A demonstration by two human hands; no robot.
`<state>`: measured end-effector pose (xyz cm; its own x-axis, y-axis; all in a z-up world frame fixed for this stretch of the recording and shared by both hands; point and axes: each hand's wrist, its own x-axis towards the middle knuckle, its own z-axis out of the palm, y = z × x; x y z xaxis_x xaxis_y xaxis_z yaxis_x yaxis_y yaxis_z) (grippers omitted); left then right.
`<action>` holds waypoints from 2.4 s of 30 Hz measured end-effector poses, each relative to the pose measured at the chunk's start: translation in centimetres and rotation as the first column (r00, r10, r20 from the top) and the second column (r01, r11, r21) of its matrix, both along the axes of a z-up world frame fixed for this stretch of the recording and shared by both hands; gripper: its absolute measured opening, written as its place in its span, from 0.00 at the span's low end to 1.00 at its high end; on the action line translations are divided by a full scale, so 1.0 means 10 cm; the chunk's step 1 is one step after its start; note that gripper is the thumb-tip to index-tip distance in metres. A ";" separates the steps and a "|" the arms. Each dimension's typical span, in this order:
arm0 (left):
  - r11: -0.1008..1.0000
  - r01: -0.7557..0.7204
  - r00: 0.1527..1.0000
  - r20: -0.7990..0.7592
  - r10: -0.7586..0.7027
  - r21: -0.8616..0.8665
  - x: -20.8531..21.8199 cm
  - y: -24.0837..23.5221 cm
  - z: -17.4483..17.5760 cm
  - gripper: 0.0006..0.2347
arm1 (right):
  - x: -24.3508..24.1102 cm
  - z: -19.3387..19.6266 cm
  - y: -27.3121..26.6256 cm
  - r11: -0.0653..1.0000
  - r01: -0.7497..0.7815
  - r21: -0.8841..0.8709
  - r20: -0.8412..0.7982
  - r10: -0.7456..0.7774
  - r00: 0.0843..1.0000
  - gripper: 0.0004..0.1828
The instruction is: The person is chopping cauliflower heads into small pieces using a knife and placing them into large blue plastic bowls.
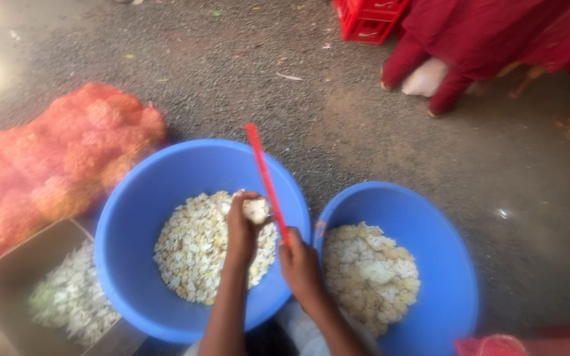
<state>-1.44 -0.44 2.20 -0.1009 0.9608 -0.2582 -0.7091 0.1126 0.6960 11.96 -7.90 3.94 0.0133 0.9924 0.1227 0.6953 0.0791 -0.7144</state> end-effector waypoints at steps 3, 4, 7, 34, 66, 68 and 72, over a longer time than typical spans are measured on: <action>0.997 -0.011 0.999 -0.052 0.015 0.076 0.01 -0.07 0.08 0.24 | -0.12 0.02 -0.01 0.996 -0.086 -0.004 0.107 0.086 0.991 0.11; 0.998 -0.013 0.992 -0.126 0.021 0.065 0.02 -0.07 0.10 0.24 | -0.15 0.02 -0.01 0.993 -0.113 0.021 0.142 0.109 0.984 0.11; 0.999 -0.011 0.958 -0.287 0.021 0.036 0.02 -0.09 0.08 0.20 | -0.18 -0.03 -0.02 0.984 -0.136 -0.113 0.214 0.158 0.964 0.11; 0.961 0.029 0.999 -0.025 -0.038 -0.275 0.03 -0.01 -0.07 0.23 | -0.18 0.03 0.27 0.941 -0.005 -0.338 0.276 0.105 0.955 0.26; 0.993 0.080 0.939 -0.329 -0.103 -0.083 0.08 -0.14 -0.11 0.16 | -0.16 -0.02 0.33 0.970 0.027 -0.243 0.434 0.084 0.897 0.38; 0.974 0.068 0.933 -0.331 -0.138 -0.215 0.06 -0.14 -0.05 0.16 | -0.11 -0.02 0.40 0.976 0.088 -0.199 0.526 0.031 0.850 0.40; 0.974 0.064 0.973 -0.204 -0.110 -0.219 0.05 -0.16 0.13 0.15 | -0.04 0.03 0.43 0.924 0.107 -0.368 0.128 -0.063 0.990 0.34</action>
